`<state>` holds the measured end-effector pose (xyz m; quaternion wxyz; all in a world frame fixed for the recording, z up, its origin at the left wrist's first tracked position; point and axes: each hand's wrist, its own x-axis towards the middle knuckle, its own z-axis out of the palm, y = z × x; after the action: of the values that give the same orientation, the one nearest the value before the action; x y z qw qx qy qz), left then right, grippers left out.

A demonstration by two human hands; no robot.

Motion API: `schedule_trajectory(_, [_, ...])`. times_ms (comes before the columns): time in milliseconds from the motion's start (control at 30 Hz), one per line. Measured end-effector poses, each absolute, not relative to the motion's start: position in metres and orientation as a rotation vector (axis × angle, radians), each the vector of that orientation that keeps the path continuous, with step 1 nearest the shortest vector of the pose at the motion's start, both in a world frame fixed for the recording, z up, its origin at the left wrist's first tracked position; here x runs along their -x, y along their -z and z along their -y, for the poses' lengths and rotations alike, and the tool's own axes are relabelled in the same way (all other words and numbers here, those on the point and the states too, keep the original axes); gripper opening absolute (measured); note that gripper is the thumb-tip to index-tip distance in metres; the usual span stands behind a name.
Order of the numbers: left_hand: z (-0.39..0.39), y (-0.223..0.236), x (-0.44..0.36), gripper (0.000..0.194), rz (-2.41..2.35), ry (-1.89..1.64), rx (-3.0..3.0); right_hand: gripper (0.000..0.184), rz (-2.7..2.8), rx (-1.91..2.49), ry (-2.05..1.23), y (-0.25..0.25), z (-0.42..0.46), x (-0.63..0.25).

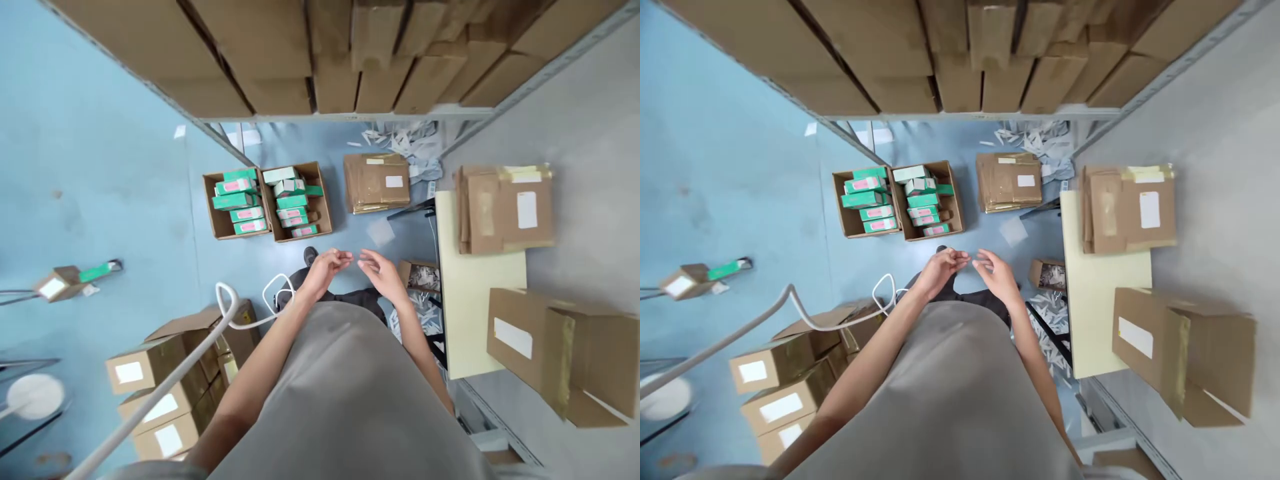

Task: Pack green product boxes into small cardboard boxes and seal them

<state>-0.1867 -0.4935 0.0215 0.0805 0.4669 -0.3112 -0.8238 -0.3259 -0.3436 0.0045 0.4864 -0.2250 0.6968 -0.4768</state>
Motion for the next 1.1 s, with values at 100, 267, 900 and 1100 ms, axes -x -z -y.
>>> schedule_trajectory(100, [0.558, -0.011, 0.156, 0.013, 0.840, 2.366, -1.444, 0.054, -1.623, 0.573, 1.115, 0.002, 0.416, 0.292])
schedule_trajectory(267, [0.636, 0.011, 0.127, 0.014, 0.681, 2.278, -1.640, 0.054, -1.573, 0.581, 1.029, 0.019, 0.498, 0.264])
schedule_trajectory(900, [0.821, 0.282, 0.123, 0.020, 0.707, 1.765, -2.015, 0.032, -1.549, 0.543, 0.745, 0.338, 0.732, 0.291])
schedule_trajectory(1100, [0.849, 0.369, 0.117, 0.025, 0.779, 1.726, -2.054, 0.037, -1.636, 0.438, 0.724, 0.455, 0.766, 0.299])
